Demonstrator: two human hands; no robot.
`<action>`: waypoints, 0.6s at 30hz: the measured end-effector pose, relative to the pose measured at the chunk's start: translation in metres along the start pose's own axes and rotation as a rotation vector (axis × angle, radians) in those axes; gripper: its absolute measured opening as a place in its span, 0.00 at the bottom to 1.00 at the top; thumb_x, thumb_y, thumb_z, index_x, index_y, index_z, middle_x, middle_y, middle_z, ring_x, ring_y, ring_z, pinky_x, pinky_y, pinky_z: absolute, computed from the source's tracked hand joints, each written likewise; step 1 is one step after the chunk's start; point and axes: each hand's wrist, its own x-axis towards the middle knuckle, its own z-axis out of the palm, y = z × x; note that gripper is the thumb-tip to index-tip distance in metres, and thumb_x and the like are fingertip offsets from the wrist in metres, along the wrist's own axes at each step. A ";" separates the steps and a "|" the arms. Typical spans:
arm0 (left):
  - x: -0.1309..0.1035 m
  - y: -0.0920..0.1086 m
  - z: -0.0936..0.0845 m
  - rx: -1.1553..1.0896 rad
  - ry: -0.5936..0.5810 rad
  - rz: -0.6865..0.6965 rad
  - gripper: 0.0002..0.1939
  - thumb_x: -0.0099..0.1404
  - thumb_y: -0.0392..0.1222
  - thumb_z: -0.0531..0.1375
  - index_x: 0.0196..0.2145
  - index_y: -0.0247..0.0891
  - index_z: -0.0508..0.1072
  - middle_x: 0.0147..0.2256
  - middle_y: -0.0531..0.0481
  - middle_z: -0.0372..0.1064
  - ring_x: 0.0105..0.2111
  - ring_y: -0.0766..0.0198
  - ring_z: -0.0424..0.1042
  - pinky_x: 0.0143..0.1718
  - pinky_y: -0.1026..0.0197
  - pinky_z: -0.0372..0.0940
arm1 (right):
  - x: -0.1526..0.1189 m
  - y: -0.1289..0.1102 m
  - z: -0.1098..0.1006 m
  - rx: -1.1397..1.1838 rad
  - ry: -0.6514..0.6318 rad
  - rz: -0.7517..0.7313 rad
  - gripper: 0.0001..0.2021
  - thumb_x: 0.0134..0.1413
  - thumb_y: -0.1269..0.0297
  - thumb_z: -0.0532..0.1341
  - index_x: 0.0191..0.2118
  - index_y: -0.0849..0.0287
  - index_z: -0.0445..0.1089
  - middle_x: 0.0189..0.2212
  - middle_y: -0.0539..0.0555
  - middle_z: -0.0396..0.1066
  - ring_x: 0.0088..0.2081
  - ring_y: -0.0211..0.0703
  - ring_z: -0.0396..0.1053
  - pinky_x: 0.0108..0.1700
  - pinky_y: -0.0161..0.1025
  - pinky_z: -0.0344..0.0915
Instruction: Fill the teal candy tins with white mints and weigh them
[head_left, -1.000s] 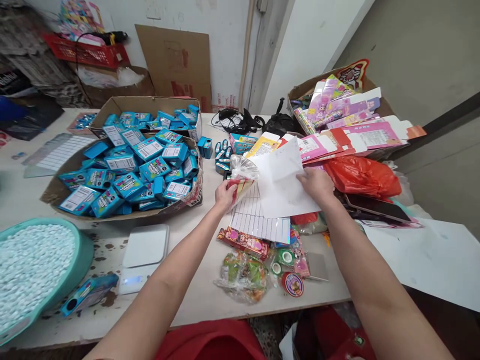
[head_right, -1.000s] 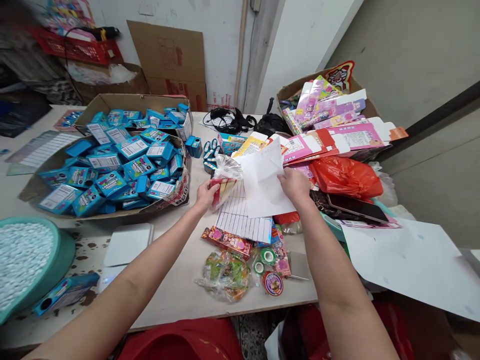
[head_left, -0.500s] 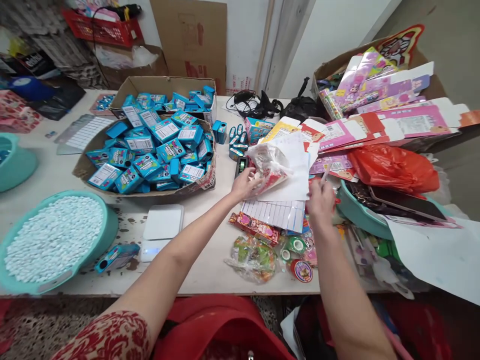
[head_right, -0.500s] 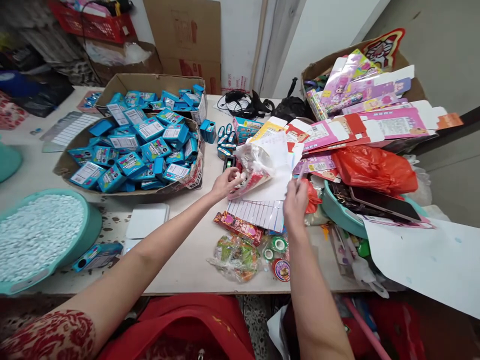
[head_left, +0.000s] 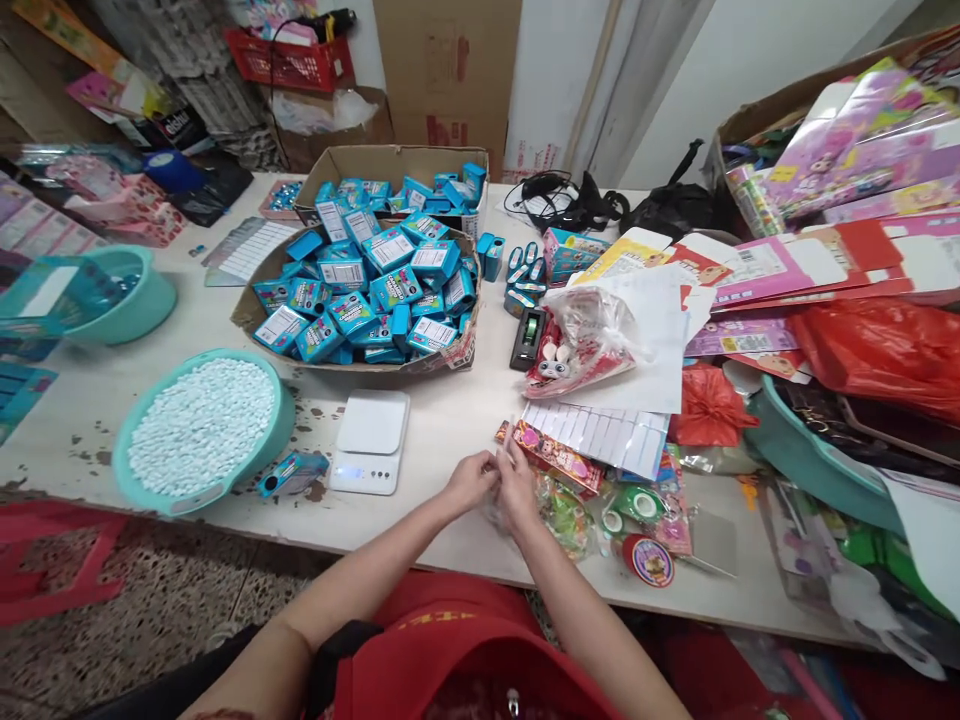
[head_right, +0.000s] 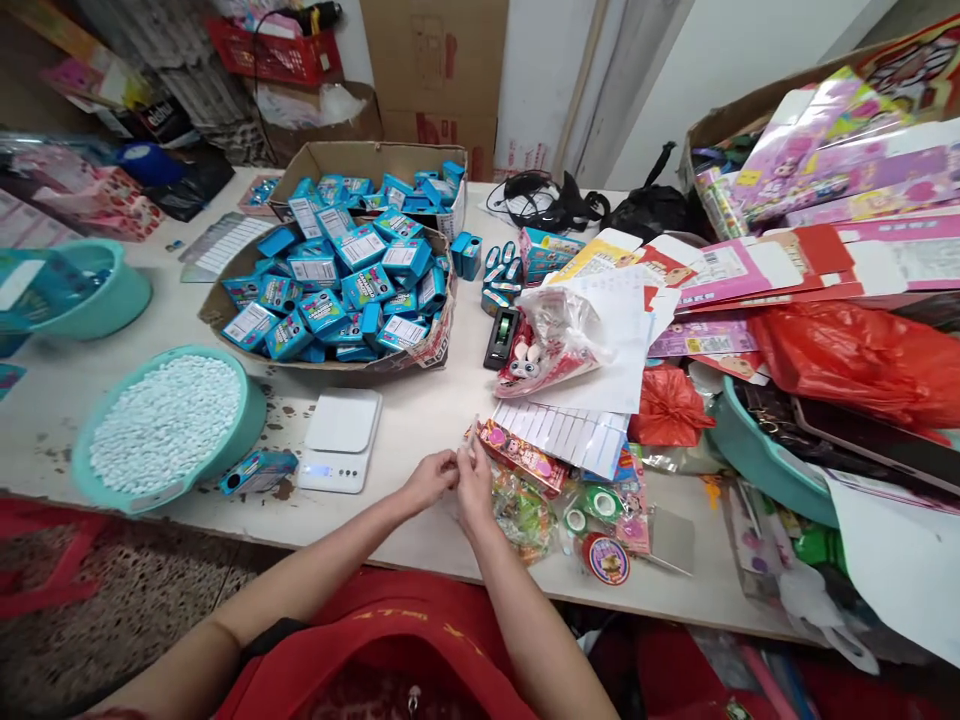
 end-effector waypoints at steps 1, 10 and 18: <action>0.008 -0.004 -0.008 0.056 0.041 -0.038 0.06 0.58 0.37 0.56 0.32 0.36 0.72 0.28 0.51 0.71 0.31 0.63 0.70 0.35 0.63 0.63 | 0.002 -0.001 -0.001 -0.034 0.029 -0.010 0.34 0.47 0.44 0.57 0.56 0.60 0.62 0.57 0.61 0.61 0.54 0.50 0.62 0.52 0.43 0.61; 0.065 0.005 -0.003 0.256 0.132 -0.042 0.14 0.60 0.33 0.55 0.44 0.37 0.70 0.44 0.40 0.69 0.45 0.55 0.69 0.44 0.57 0.61 | -0.027 0.020 -0.029 -0.155 -0.045 0.064 0.25 0.40 0.47 0.62 0.42 0.61 0.71 0.43 0.61 0.73 0.43 0.51 0.70 0.45 0.46 0.66; -0.019 -0.044 -0.034 0.274 0.245 0.135 0.14 0.64 0.38 0.54 0.47 0.41 0.70 0.44 0.47 0.69 0.47 0.60 0.67 0.50 0.59 0.61 | -0.057 0.041 -0.058 -0.281 -0.173 0.154 0.24 0.34 0.44 0.63 0.36 0.57 0.72 0.38 0.58 0.76 0.42 0.56 0.72 0.47 0.50 0.67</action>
